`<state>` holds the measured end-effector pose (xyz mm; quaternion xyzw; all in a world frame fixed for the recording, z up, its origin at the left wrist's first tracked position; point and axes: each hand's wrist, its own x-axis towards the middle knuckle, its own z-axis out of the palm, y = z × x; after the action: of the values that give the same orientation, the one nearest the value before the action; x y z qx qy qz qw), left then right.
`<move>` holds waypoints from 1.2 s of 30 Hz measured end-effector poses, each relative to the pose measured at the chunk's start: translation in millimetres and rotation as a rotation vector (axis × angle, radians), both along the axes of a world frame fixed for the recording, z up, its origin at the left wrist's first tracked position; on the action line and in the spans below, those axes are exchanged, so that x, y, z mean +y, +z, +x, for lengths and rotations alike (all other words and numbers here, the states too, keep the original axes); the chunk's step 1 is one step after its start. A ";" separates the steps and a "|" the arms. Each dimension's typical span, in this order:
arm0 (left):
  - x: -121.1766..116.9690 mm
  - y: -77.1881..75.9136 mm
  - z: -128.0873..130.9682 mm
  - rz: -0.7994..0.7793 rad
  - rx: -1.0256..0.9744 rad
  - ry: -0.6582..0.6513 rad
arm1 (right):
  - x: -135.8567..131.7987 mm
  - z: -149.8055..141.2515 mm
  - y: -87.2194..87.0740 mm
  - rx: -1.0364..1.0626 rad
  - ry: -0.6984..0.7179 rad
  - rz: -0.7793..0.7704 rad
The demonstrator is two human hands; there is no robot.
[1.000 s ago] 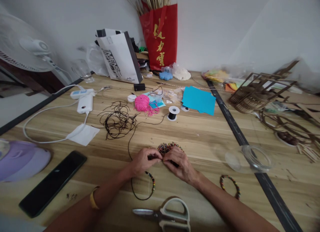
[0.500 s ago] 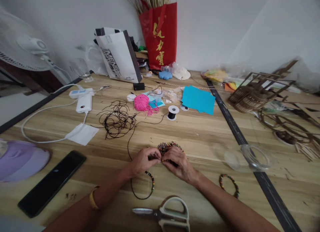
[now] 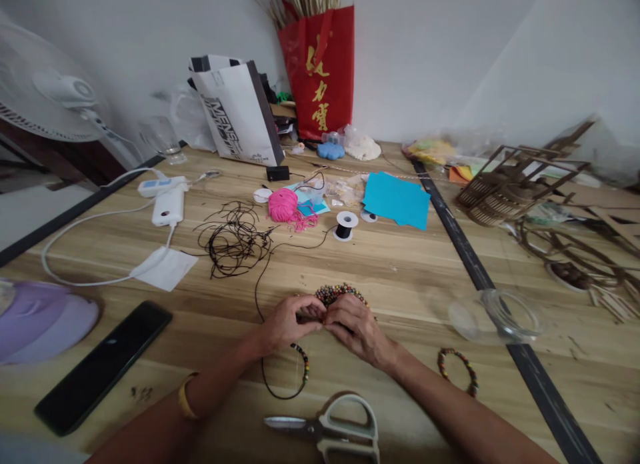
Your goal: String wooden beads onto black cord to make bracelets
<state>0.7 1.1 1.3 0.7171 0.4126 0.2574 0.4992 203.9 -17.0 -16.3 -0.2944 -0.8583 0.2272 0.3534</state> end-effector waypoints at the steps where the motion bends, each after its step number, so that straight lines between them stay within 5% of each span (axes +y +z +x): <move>1: -0.3 1.3 0.0 0.002 0.007 0.004 | -0.1 0.3 0.1 -0.010 0.001 0.004; 15: -2.6 -3.6 0.7 0.040 -0.016 0.007 | -1.2 -1.0 0.8 0.024 -0.034 0.078; 25: 0.4 -2.3 1.8 0.242 -0.011 -0.059 | -2.9 -0.8 2.0 0.033 -0.040 0.065; 36: 0.9 2.1 -0.3 0.029 0.041 0.048 | 13.5 15.6 28.8 0.086 -0.241 -0.112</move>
<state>0.3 2.0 3.4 0.7193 0.4362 0.2602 0.4740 219.5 -3.5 12.6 -0.4047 -0.7867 0.2431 0.3977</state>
